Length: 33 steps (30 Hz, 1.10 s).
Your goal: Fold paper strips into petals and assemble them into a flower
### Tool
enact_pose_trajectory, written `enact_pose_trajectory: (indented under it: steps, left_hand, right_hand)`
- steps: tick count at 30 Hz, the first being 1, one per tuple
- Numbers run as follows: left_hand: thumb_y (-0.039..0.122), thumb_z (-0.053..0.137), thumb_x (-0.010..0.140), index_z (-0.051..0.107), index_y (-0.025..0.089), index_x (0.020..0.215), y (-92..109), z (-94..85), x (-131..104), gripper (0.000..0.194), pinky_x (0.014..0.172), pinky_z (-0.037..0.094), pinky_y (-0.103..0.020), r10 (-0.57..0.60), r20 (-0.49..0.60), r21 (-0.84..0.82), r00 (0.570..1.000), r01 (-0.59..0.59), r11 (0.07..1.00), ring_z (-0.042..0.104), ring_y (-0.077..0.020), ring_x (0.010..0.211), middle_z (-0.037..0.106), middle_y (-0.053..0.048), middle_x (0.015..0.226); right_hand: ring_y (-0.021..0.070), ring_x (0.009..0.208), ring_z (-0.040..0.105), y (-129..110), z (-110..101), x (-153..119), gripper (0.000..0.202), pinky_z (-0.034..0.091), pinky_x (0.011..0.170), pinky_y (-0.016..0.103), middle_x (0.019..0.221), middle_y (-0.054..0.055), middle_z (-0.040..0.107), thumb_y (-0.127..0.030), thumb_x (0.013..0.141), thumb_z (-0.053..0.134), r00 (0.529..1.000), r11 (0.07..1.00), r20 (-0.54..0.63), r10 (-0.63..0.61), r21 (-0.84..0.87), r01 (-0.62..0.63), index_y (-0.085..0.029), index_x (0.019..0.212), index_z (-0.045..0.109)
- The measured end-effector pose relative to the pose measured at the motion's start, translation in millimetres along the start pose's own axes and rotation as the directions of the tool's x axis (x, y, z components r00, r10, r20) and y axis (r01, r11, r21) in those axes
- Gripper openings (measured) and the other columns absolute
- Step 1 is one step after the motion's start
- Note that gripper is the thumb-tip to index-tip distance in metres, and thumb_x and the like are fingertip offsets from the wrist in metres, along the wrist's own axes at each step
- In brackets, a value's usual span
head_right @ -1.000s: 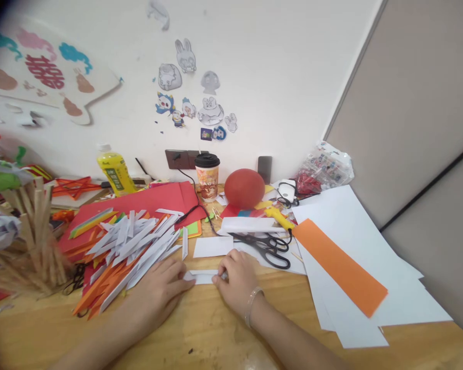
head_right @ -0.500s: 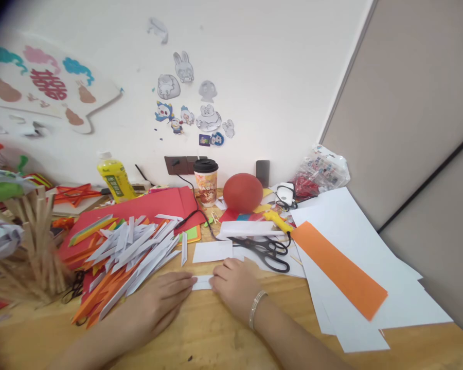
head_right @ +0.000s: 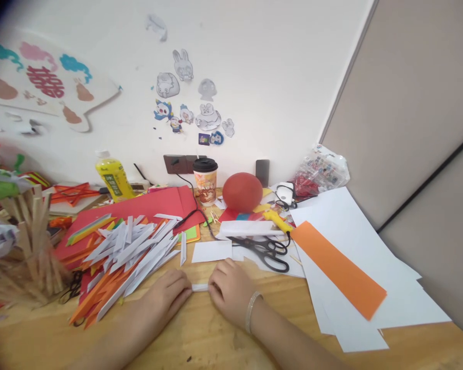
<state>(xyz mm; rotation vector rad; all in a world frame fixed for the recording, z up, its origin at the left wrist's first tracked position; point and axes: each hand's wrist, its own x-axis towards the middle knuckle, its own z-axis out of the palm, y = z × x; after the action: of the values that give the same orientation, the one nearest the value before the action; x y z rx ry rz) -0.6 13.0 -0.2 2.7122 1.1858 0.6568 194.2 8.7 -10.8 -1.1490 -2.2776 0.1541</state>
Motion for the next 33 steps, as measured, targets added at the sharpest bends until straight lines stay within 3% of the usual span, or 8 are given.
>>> enact_pose_trajectory:
  steps: [4, 11, 15, 19, 21, 26, 30, 33]
  left_hand:
    - [0.018, 0.044, 0.086, 0.056, 0.016, 0.069, -0.2, 0.4, 3.0, 0.021, 0.067, 0.044, -0.03, -0.165, 0.032, 0.027, 0.986, 0.165, 0.986, 0.055, -0.0185, 0.073, 0.058, -0.004, 0.073]
    - [0.031, 0.054, 0.083, 0.055, 0.016, 0.062, -2.1, -2.4, 2.8, 0.026, 0.06, 0.04, -0.033, -0.278, 0.021, 0.257, 0.96, 0.264, 0.93, 0.055, -0.0223, 0.065, 0.057, -0.004, 0.065]
    - [0.026, 0.043, 0.09, 0.061, 0.015, 0.077, -1.0, 2.6, -0.3, 0.025, 0.069, 0.043, -0.036, 0.021, -0.064, 0.339, 0.998, 0.002, 0.941, 0.057, -0.024, 0.08, 0.064, -0.008, 0.083]
    - [0.033, 0.041, 0.092, 0.058, 0.022, 0.111, -11.2, 1.2, -6.5, 0.028, 0.091, 0.037, -0.041, 0.319, 0.013, 0.365, 0.948, -0.301, 0.881, 0.045, -0.0266, 0.118, 0.055, -0.006, 0.125]
    - [0.046, 0.044, 0.088, 0.05, 0.03, 0.123, -23.0, -4.1, -11.8, 0.038, 0.096, 0.033, -0.045, 0.326, 0.08, 0.37, 0.942, -0.331, 0.868, 0.037, -0.0292, 0.125, 0.045, -0.003, 0.136]
    - [0.046, 0.044, 0.088, 0.039, 0.04, 0.13, -48.8, -19.1, -23.1, 0.043, 0.098, 0.034, -0.041, 0.256, 0.161, 0.335, 0.953, -0.297, 0.894, 0.034, -0.0272, 0.128, 0.033, 0.002, 0.144]
    - [0.042, 0.044, 0.089, 0.052, 0.036, 0.121, -46.3, -23.4, -23.2, 0.034, 0.096, 0.038, -0.04, 0.213, 0.169, 0.363, 0.962, -0.262, 0.894, 0.041, -0.0261, 0.124, 0.043, -0.001, 0.138]
    - [0.037, 0.045, 0.089, 0.062, 0.027, 0.109, -33.3, -19.6, -19.4, 0.028, 0.093, 0.041, -0.04, 0.239, 0.068, 0.356, 0.969, -0.247, 0.901, 0.049, -0.0256, 0.116, 0.059, -0.004, 0.121]
  right_hand:
    - [0.0164, 0.075, 0.045, -2.9, 0.6, 1.3, 0.014, 0.033, 0.067, 0.027, 0.072, 0.0, 0.052, -0.012, 0.071, 0.059, 0.967, 0.966, -0.002, 0.255, 0.041, -0.255, -0.017, 0.063, 0.049]
    - [0.0171, 0.076, 0.044, -3.9, 0.9, 0.1, 0.015, 0.03, 0.069, 0.029, 0.074, 0.0, 0.05, -0.018, 0.068, 0.063, 0.931, 0.931, -0.009, 0.364, -0.018, -0.365, -0.017, 0.064, 0.049]
    - [0.0177, 0.079, 0.044, -3.8, 1.1, -0.6, 0.011, 0.03, 0.07, 0.029, 0.077, 0.0, 0.051, -0.02, 0.07, 0.063, 0.927, 0.927, 0.002, 0.374, -0.005, -0.374, -0.019, 0.07, 0.052]
    - [0.0173, 0.081, 0.045, -1.8, -0.4, 0.2, 0.009, 0.029, 0.071, 0.029, 0.079, -0.001, 0.051, -0.021, 0.07, 0.064, 0.911, 0.911, 0.009, 0.412, 0.029, -0.412, -0.02, 0.071, 0.055]
    - [0.017, 0.082, 0.045, -0.4, -2.6, 0.4, 0.008, 0.029, 0.071, 0.029, 0.08, -0.001, 0.052, -0.021, 0.069, 0.065, 0.9, 0.899, 0.024, 0.436, 0.041, -0.436, -0.021, 0.07, 0.057]
    - [0.0161, 0.084, 0.046, 1.9, -8.7, -0.1, 0.008, 0.029, 0.072, 0.028, 0.082, -0.003, 0.054, -0.018, 0.068, 0.066, 0.89, 0.888, 0.077, 0.45, 0.07, -0.455, -0.022, 0.07, 0.059]
    - [0.0164, 0.086, 0.047, 0.6, -12.0, -0.5, 0.008, 0.03, 0.074, 0.029, 0.083, -0.002, 0.055, -0.016, 0.07, 0.065, 0.89, 0.888, 0.106, 0.443, 0.085, -0.452, -0.021, 0.07, 0.059]
    - [0.0167, 0.085, 0.047, -1.2, -12.1, -1.3, 0.009, 0.032, 0.075, 0.03, 0.082, -0.001, 0.056, -0.014, 0.072, 0.064, 0.909, 0.91, 0.122, 0.399, 0.067, -0.408, -0.02, 0.071, 0.058]
